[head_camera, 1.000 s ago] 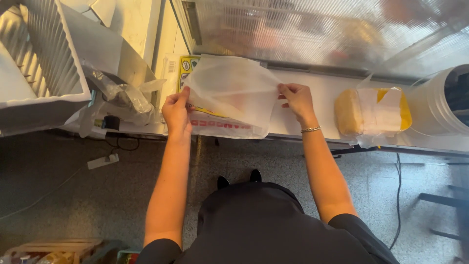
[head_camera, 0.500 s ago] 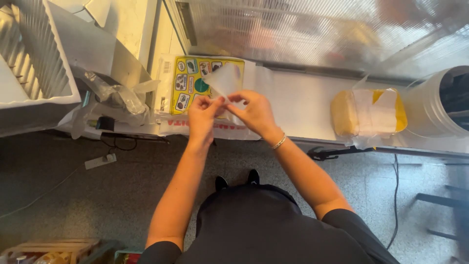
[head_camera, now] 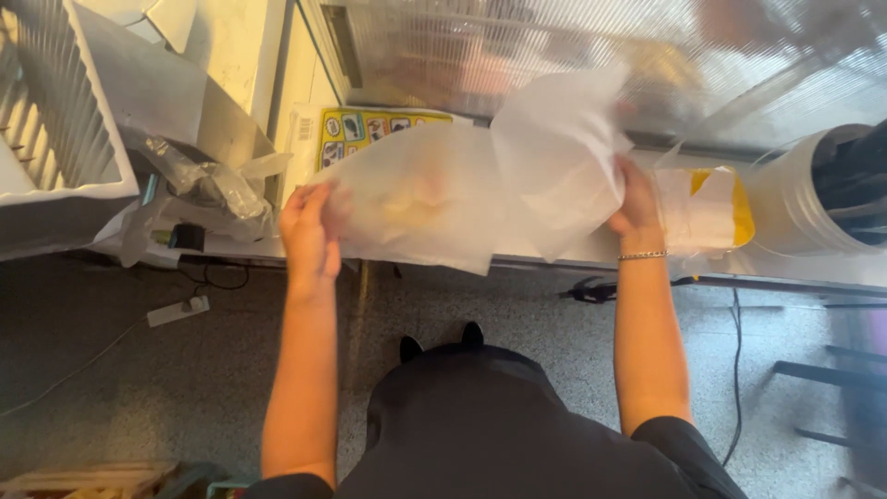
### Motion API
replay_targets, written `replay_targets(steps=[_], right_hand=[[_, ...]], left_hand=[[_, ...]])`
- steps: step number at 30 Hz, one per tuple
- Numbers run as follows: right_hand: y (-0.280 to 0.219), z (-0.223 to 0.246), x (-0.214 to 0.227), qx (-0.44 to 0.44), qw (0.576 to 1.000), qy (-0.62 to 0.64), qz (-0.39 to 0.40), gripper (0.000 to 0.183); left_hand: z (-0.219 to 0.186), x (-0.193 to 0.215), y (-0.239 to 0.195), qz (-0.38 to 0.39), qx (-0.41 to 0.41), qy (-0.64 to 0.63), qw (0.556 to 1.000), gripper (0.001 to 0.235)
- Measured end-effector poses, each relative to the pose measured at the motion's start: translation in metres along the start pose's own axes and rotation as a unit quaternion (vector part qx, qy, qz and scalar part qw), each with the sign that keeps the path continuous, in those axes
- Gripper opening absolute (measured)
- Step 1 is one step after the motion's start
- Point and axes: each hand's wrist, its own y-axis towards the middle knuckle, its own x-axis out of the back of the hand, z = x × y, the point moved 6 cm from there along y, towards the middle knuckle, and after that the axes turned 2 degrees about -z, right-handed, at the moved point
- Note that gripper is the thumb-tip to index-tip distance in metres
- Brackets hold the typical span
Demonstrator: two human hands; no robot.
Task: Retrieving a block of cheese from a refrigerator, unwrapping it, and using a deli slicer to create individual slices.
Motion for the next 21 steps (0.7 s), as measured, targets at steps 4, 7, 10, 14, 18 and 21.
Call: replay_targets(steps=[4, 7, 10, 14, 18, 21], right_hand=[[-0.005, 0.005, -0.013, 0.014, 0.996, -0.081, -0.024, 0.024], [0.001, 0.008, -0.022, 0.031, 0.976, -0.214, -0.033, 0.018], [-0.028, 0.023, -0.047, 0.077, 0.942, -0.309, -0.105, 0.026], [-0.035, 0.017, -0.048, 0.11, 0.938, -0.308, -0.116, 0.049], [-0.069, 0.011, -0.078, 0.098, 0.959, -0.263, -0.047, 0.093], [-0.093, 0.02, -0.104, 0.193, 0.925, -0.323, -0.057, 0.077]], left_hand=[[0.007, 0.021, 0.01, 0.011, 0.011, -0.012, 1.0, 0.009], [0.002, 0.028, 0.011, 0.012, 0.0, -0.01, 1.0, 0.013], [-0.009, 0.041, -0.008, 0.009, -0.011, -0.001, 1.0, 0.015], [-0.019, 0.076, -0.042, -0.011, -0.025, 0.016, 0.999, 0.009], [-0.01, 0.12, -0.06, -0.038, -0.025, 0.054, 0.997, 0.008], [-0.014, 0.132, -0.078, -0.058, -0.041, 0.06, 0.996, 0.008]])
